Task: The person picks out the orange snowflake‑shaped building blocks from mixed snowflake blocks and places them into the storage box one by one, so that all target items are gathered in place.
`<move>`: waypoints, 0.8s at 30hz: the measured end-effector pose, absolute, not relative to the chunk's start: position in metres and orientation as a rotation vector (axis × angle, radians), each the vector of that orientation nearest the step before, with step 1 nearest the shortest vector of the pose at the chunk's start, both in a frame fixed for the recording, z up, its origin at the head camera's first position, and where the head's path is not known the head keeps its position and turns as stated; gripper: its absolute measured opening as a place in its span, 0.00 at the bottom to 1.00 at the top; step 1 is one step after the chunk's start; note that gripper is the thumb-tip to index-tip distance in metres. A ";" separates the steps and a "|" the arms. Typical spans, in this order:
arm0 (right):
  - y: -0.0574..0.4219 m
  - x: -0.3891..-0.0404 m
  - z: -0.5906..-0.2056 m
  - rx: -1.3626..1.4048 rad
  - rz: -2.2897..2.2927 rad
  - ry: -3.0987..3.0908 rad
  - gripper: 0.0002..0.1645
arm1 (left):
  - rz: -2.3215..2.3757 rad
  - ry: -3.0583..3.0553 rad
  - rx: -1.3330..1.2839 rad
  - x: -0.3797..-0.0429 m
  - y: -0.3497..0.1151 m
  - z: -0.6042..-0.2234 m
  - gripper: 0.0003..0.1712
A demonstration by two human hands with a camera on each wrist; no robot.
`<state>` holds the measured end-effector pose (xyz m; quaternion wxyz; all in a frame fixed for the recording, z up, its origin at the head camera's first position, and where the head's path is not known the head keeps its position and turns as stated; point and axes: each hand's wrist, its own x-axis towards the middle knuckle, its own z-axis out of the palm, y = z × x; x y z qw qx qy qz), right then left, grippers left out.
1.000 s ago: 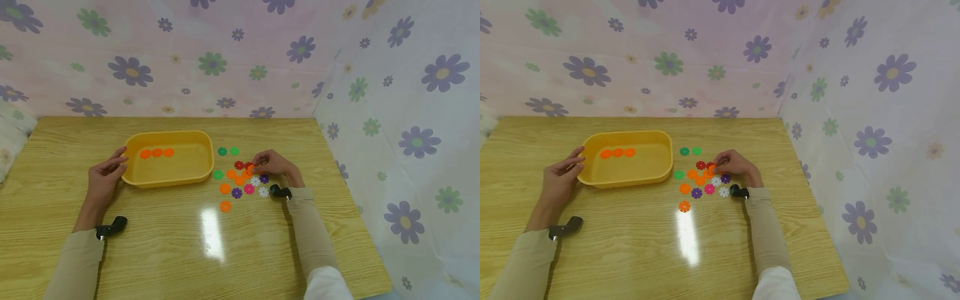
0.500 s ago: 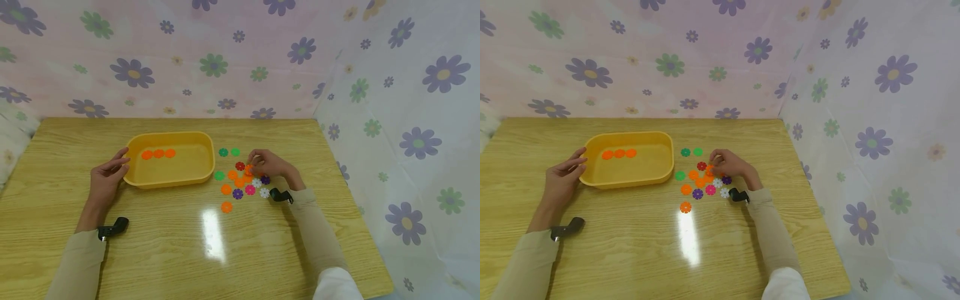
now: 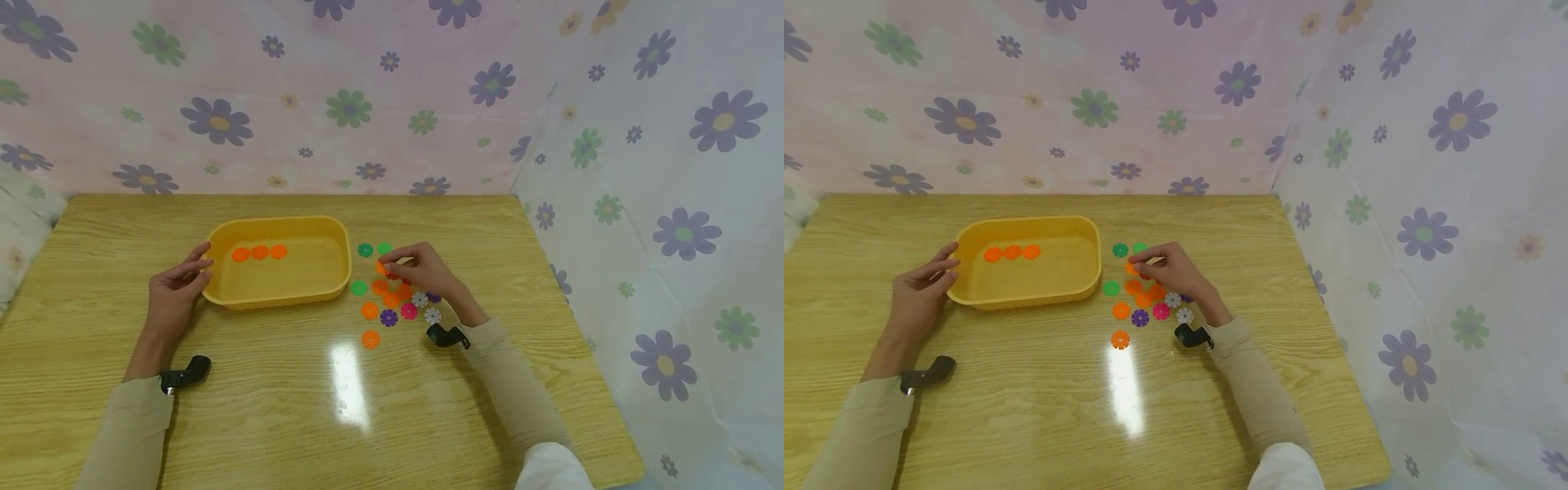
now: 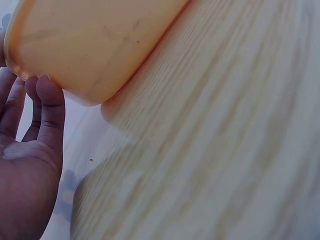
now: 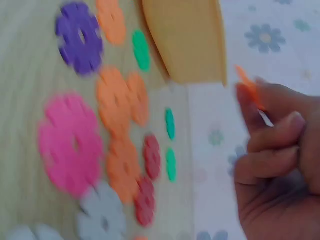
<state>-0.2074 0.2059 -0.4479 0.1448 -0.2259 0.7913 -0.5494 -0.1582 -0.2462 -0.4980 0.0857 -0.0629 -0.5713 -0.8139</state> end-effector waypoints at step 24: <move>0.129 -0.185 -0.465 -0.831 -2.076 2.102 0.19 | -2.407 -1.692 -0.200 -0.160 -0.246 -0.501 0.14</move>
